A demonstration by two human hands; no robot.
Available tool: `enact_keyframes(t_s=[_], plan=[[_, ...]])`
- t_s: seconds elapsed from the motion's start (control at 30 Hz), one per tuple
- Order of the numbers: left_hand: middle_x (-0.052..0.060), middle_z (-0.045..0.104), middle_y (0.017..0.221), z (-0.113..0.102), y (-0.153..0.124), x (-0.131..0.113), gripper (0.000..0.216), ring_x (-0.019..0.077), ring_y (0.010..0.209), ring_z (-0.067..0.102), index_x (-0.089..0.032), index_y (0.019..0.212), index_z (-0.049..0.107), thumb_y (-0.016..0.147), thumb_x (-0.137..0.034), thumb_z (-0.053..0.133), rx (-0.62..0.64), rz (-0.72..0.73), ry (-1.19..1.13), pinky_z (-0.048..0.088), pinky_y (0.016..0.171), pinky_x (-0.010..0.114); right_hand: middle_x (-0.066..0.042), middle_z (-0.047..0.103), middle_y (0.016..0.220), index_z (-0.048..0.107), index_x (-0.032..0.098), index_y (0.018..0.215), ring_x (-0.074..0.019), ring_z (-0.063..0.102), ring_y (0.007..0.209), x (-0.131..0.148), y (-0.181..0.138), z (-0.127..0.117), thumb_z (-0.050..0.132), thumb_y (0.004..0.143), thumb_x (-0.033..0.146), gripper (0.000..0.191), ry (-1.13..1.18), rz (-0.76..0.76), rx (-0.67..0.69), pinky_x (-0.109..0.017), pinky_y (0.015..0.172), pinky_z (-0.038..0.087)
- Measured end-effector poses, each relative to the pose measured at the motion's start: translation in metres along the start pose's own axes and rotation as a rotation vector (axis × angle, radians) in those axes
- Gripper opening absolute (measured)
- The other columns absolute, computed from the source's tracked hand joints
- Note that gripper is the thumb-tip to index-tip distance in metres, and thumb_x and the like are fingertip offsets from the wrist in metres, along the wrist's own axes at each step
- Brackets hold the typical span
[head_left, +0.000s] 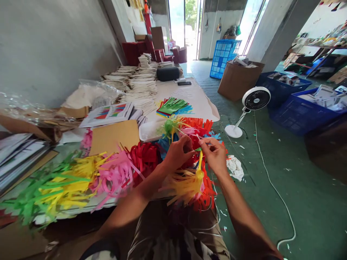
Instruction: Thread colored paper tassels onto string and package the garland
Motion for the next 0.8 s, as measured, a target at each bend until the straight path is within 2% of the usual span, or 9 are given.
enact_keyframes(t_s=[0.07,0.17,0.3,0.37,0.43,0.53,0.67,0.73,0.8], plan=[[-0.004,0.064,0.073,-0.001,-0.002,0.004,0.022,0.0118,0.063,0.054,-0.021,0.085,0.062,0.080,-0.030,0.082,0.034,-0.033,-0.011,0.038,0.062,0.024,0.001,0.069,0.074,0.075,0.021,0.085,-0.0127,0.048,0.056,-0.008,0.001,-0.008,0.071,0.092,0.048,0.028,0.078,0.074,-0.099,-0.026,0.053,0.035],[-0.002,0.069,0.075,0.001,-0.004,0.008,0.018,0.0132,0.065,0.056,-0.021,0.093,0.075,0.083,-0.035,0.080,0.114,-0.062,0.032,0.038,0.065,0.024,0.000,0.071,0.075,0.073,0.021,0.084,-0.0139,0.052,0.059,-0.011,0.001,-0.015,0.072,0.090,0.049,0.028,0.135,0.085,-0.188,-0.026,0.056,0.039],[0.001,0.071,0.082,0.011,-0.003,-0.002,0.029,0.0159,0.072,0.058,-0.024,0.108,0.080,0.088,-0.045,0.075,0.196,0.013,0.132,0.038,0.068,0.026,-0.001,0.072,0.076,0.071,0.022,0.087,-0.0143,0.054,0.060,-0.003,-0.004,-0.012,0.070,0.092,0.048,0.026,0.214,0.099,-0.178,-0.028,0.059,0.043],[0.002,0.068,0.084,0.018,-0.001,-0.010,0.026,0.0173,0.076,0.056,-0.023,0.097,0.079,0.084,-0.046,0.079,0.199,0.081,0.216,0.038,0.072,0.028,-0.001,0.072,0.076,0.069,0.022,0.087,-0.0140,0.054,0.059,0.001,-0.006,-0.008,0.070,0.093,0.048,0.027,0.252,0.112,-0.154,-0.027,0.059,0.044],[0.003,0.065,0.084,0.025,-0.001,-0.015,0.025,0.0180,0.079,0.054,-0.021,0.075,0.072,0.078,-0.043,0.084,0.202,0.139,0.295,0.038,0.075,0.029,0.000,0.071,0.074,0.066,0.022,0.087,-0.0137,0.055,0.058,0.002,-0.007,-0.006,0.071,0.092,0.051,0.029,0.296,0.146,-0.143,-0.027,0.057,0.044],[0.000,0.057,0.069,0.035,-0.004,-0.010,0.036,0.0151,0.071,0.049,-0.018,0.058,0.057,0.084,-0.034,0.075,0.313,0.124,0.300,0.036,0.070,0.027,0.004,0.062,0.065,0.059,0.024,0.086,-0.0122,0.049,0.052,-0.004,-0.007,-0.014,0.072,0.089,0.056,0.035,0.403,0.203,-0.195,-0.025,0.051,0.039],[-0.004,0.047,0.054,0.035,-0.014,0.004,0.035,0.0098,0.053,0.037,-0.017,0.063,0.062,0.094,-0.032,0.058,0.522,0.004,0.094,0.026,0.055,0.024,0.011,0.038,0.055,0.048,0.026,0.083,-0.0095,0.030,0.044,-0.017,-0.021,-0.030,0.069,0.091,0.060,0.040,0.443,0.227,-0.234,-0.023,0.045,0.026],[-0.005,0.049,0.053,0.030,-0.013,0.006,0.026,0.0091,0.051,0.038,-0.018,0.066,0.067,0.088,-0.032,0.067,0.559,-0.006,0.064,0.025,0.053,0.023,0.011,0.036,0.056,0.049,0.026,0.081,-0.0101,0.030,0.046,-0.023,-0.038,-0.033,0.067,0.094,0.057,0.038,0.362,0.217,-0.223,-0.024,0.046,0.025],[-0.005,0.054,0.053,0.023,-0.005,0.005,0.017,0.0102,0.052,0.043,-0.020,0.066,0.070,0.076,-0.031,0.080,0.521,-0.015,0.056,0.029,0.054,0.023,0.009,0.039,0.058,0.052,0.025,0.080,-0.0111,0.034,0.051,-0.025,-0.058,-0.033,0.064,0.097,0.052,0.035,0.225,0.183,-0.217,-0.025,0.049,0.029]])
Point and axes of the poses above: each hand's wrist, its own y-axis towards the middle knuckle, its own z-axis out of the palm, x = y × z, the point moved 5 cm from there along y, towards the middle knuckle
